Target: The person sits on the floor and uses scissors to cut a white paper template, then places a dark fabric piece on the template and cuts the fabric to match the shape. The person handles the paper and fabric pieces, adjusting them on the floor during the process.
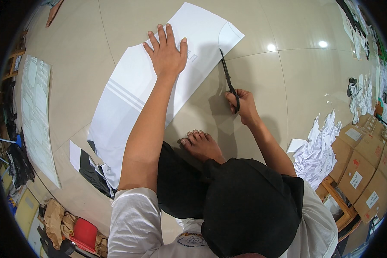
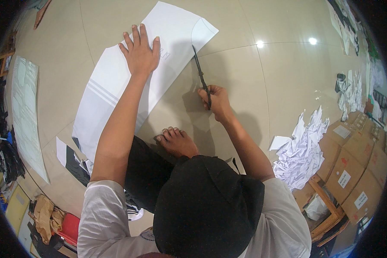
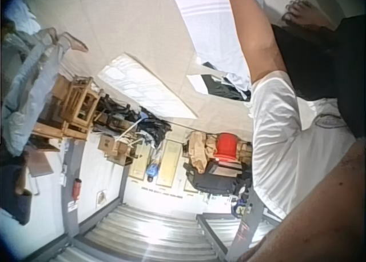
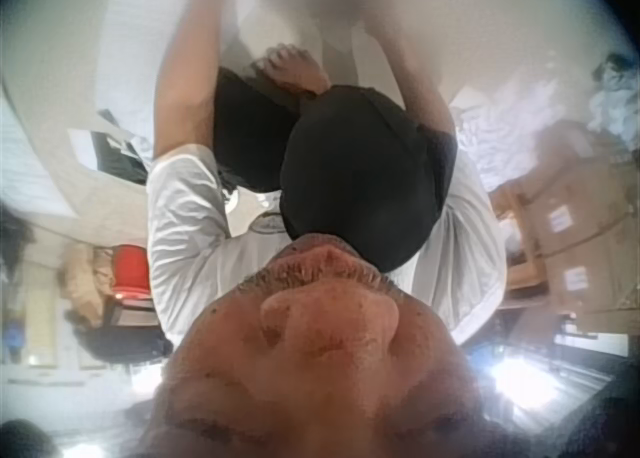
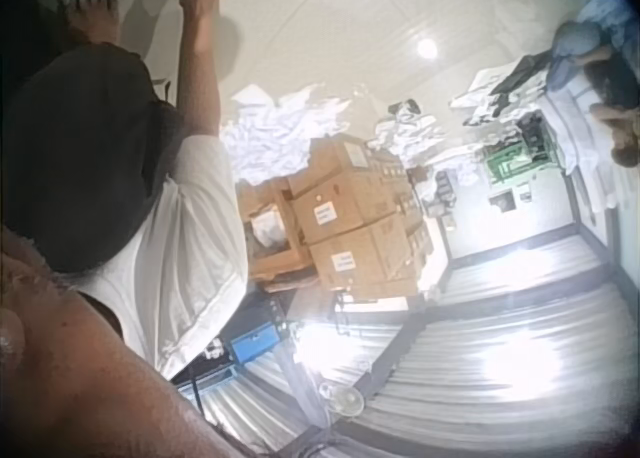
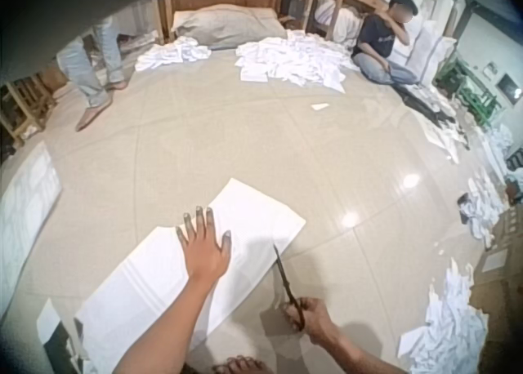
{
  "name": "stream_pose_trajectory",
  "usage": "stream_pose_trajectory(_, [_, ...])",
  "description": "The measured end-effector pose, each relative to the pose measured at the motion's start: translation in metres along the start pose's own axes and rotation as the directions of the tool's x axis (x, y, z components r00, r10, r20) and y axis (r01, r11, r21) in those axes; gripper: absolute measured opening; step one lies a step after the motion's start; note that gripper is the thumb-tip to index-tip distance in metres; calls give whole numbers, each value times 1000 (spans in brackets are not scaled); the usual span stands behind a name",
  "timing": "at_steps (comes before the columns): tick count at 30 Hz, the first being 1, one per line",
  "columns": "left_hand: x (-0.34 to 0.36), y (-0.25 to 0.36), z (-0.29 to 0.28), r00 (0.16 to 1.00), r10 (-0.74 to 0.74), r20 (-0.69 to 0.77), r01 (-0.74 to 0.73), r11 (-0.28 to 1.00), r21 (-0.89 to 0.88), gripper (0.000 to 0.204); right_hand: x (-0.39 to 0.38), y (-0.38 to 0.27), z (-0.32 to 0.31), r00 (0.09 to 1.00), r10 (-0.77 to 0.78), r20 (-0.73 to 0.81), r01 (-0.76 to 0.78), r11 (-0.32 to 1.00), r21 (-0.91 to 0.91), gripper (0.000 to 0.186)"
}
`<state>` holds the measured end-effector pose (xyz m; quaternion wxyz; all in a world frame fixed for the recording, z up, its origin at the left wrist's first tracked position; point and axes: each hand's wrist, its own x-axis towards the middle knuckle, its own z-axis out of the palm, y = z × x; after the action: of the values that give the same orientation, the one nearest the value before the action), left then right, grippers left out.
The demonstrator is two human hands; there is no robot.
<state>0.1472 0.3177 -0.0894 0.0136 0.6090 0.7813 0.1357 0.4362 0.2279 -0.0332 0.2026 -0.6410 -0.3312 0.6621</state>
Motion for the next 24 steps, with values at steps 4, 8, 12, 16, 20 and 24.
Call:
stream_pose_trajectory(4, [-1,-1,0,1000,0,-8,0,1000,-6,79,-2,-7,-1,1000,17,6,-17,1000,-1,32])
stream_pose_trajectory(8, [0,-1,0,1000,3,-14,-3,1000,-11,79,4,-10,-1,1000,0,19,0,1000,-5,34])
stream_pose_trajectory(12, [0,0,1,1000,5,-19,-5,1000,-27,78,7,-15,2,1000,-9,30,8,1000,24,32])
stream_pose_trajectory(16, [0,0,0,1000,3,-15,-3,1000,-21,78,9,-16,5,1000,2,23,-3,999,48,31])
stream_pose_trajectory(20, [0,-1,2,1000,7,-23,-8,1000,-9,78,9,-14,5,1000,-4,27,2,998,68,30])
stream_pose_trajectory(24, [0,-1,2,1000,8,-21,-9,1000,-4,78,9,-12,4,1000,-7,28,5,998,70,30])
